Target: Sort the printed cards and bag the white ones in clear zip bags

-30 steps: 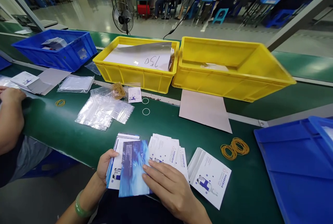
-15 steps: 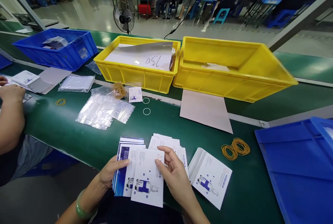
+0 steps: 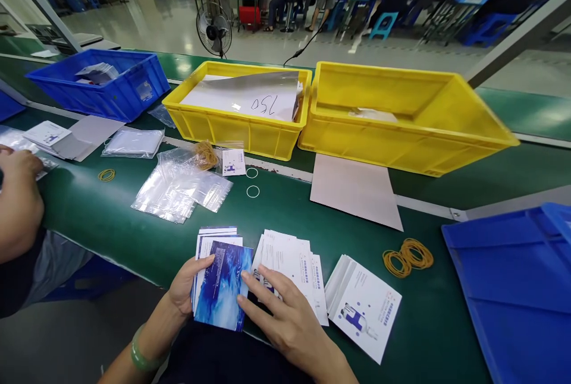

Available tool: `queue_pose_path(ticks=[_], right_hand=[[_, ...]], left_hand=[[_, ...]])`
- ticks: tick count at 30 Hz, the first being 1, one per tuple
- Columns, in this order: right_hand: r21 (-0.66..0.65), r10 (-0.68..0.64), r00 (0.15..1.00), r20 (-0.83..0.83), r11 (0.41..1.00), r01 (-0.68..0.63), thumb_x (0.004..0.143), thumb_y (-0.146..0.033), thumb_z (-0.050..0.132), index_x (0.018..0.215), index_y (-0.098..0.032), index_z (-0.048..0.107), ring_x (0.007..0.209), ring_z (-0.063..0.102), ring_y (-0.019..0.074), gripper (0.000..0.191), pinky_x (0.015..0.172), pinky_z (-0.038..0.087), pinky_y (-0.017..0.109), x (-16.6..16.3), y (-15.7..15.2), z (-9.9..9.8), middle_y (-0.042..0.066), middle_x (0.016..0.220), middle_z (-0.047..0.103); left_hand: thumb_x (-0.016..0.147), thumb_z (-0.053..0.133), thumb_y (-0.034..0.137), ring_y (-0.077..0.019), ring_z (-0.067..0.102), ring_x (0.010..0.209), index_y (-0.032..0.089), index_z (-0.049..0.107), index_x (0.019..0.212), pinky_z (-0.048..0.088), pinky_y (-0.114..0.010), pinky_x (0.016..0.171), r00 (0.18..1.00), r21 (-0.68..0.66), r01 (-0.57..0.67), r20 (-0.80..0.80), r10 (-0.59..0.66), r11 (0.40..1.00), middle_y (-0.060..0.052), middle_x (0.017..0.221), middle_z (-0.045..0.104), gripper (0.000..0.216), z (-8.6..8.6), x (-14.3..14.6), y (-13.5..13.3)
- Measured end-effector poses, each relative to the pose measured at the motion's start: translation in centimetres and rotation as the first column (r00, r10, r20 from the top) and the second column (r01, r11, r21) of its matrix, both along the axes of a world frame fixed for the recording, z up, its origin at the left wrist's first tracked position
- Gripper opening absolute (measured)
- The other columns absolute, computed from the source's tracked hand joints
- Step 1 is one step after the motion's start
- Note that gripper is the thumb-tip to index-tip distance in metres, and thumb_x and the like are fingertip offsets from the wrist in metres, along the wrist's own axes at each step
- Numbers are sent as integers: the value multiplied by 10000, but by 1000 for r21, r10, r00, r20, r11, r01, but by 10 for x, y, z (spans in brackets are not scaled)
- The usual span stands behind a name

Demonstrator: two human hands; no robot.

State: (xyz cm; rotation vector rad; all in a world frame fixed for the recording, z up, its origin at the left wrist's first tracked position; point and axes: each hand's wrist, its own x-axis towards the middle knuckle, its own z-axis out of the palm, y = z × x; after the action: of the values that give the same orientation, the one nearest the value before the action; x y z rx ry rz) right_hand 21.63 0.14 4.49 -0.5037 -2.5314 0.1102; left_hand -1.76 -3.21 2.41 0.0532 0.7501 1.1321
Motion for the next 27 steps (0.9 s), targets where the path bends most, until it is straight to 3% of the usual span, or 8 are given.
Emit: queue_pose_path(ticks=[8,11,14,16,18,21,23,27], right_hand=[[41,58,998,30,997,-59,1014,-190,451,1234,-242,656,1212,612,240,305,907,579,381,-6,2,10,18,1300,677],[33,129,988,-80,991,-127,1025,-164,412,1157,-176,692,1187,634,216,309,936,560,337,-8,1,12,33,1183,740],[-102,124,949,-289,982,-159,1010,-151,422,1125,-132,687,1088,691,209,290,907,574,319,-2,-5,19,98,1063,776],[-307,-11,896,-444,941,-141,997,-171,449,1142,-172,674,951,733,200,267,810,608,297,2,-12,24,94,995,783],[-607,-299,827,-477,792,-64,985,-218,492,1073,-243,693,784,737,180,220,643,610,246,-1,-18,25,48,891,775],[-939,-660,704,-263,342,-30,950,-365,572,932,-257,701,684,697,176,170,548,571,233,-18,-20,23,29,819,737],[-986,-730,663,-169,126,-113,900,-462,623,989,-241,676,810,703,213,245,634,582,274,-32,-18,18,58,935,738],[-978,-740,659,-133,-10,-209,807,-507,719,1120,-235,604,969,688,255,431,728,578,318,-43,-12,11,85,1065,724]], left_hand=[[859,670,337,-274,737,851,44,713,1020,562,-374,845,995,-43,92,52,-90,995,-157,920,772,337,9,0,3],[882,643,343,-274,734,882,32,697,1039,548,-355,860,995,-13,90,50,-90,996,-164,938,769,353,11,3,2],[896,603,351,-295,720,949,15,662,1137,533,-361,868,994,72,79,71,-84,994,-190,1010,755,418,11,3,3],[860,601,343,-327,681,1062,27,628,1219,520,-391,899,992,136,46,112,-62,990,-200,1149,718,479,11,1,4],[800,619,320,-354,639,1139,48,622,1241,500,-429,941,991,145,21,126,-40,989,-189,1230,685,519,11,0,4],[742,700,287,-361,682,1044,57,680,1129,507,-459,930,1000,55,22,-10,-21,998,-178,1081,746,450,11,2,0],[703,787,287,-355,712,944,71,700,1062,536,-456,870,992,25,32,-120,-28,999,-163,962,771,428,13,6,-4],[643,877,351,-335,725,892,101,706,1021,561,-421,807,975,51,86,-208,-74,995,-141,917,775,485,19,17,-8]])
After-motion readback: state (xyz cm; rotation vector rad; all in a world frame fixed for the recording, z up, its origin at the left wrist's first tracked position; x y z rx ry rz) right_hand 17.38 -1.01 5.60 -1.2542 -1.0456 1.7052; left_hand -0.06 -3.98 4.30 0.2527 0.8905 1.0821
